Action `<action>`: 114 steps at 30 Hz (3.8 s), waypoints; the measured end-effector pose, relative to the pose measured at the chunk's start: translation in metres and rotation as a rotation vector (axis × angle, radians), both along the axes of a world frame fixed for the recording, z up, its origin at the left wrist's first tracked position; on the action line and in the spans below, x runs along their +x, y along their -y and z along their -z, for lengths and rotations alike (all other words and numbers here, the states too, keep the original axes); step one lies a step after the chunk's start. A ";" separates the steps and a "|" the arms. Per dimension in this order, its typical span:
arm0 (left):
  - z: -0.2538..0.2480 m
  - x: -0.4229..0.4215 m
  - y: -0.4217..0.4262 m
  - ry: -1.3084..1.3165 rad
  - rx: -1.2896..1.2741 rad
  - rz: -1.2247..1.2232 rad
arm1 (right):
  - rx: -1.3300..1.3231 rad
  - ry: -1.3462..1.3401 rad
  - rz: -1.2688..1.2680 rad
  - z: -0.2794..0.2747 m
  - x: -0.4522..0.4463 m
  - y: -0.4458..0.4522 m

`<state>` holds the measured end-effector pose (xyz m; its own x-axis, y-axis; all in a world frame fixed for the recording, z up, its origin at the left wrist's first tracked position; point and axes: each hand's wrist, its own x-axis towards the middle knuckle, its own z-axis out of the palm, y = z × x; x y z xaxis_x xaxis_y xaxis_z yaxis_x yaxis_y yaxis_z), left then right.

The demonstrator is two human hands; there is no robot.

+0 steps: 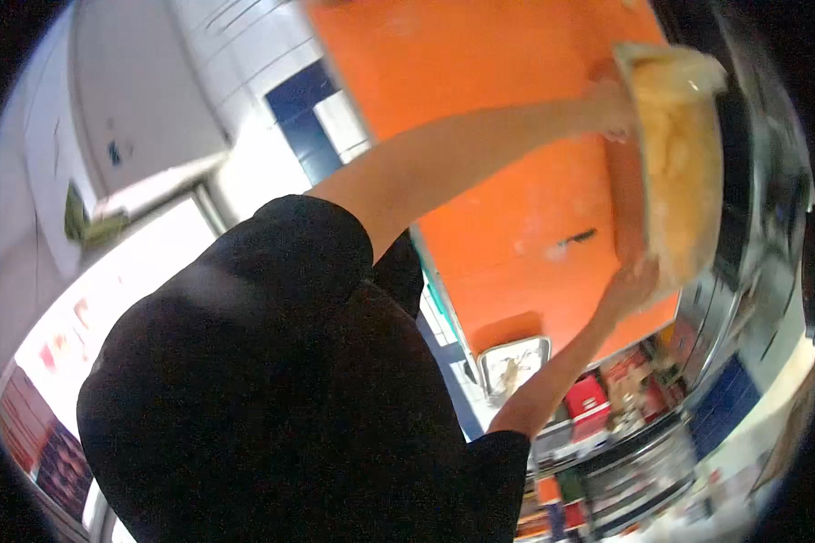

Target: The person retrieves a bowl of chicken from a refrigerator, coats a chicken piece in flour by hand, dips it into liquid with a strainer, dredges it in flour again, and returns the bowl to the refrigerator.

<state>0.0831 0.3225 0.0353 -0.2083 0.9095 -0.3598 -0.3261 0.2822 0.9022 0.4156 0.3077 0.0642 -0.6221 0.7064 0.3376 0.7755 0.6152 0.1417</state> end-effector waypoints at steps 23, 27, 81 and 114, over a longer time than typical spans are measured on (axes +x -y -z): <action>0.508 0.019 0.476 0.149 -0.656 -0.509 | -1.232 0.402 -0.343 0.274 -0.115 0.448; 0.579 0.053 0.343 -0.026 -0.554 -0.483 | -1.253 0.408 -0.207 0.304 -0.115 0.425; 0.338 -0.014 0.974 -0.083 -0.258 -1.440 | -1.104 0.266 -0.173 0.297 -0.344 0.412; 0.018 -0.228 0.255 -1.192 -0.151 -0.010 | -0.593 -0.062 0.315 -0.111 -0.004 0.249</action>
<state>-0.1454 0.0674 0.0169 -0.4890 0.8714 -0.0389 0.6887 0.4131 0.5958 0.4116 0.0589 0.1750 -0.3479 0.9279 -0.1344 0.9265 0.3183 -0.2008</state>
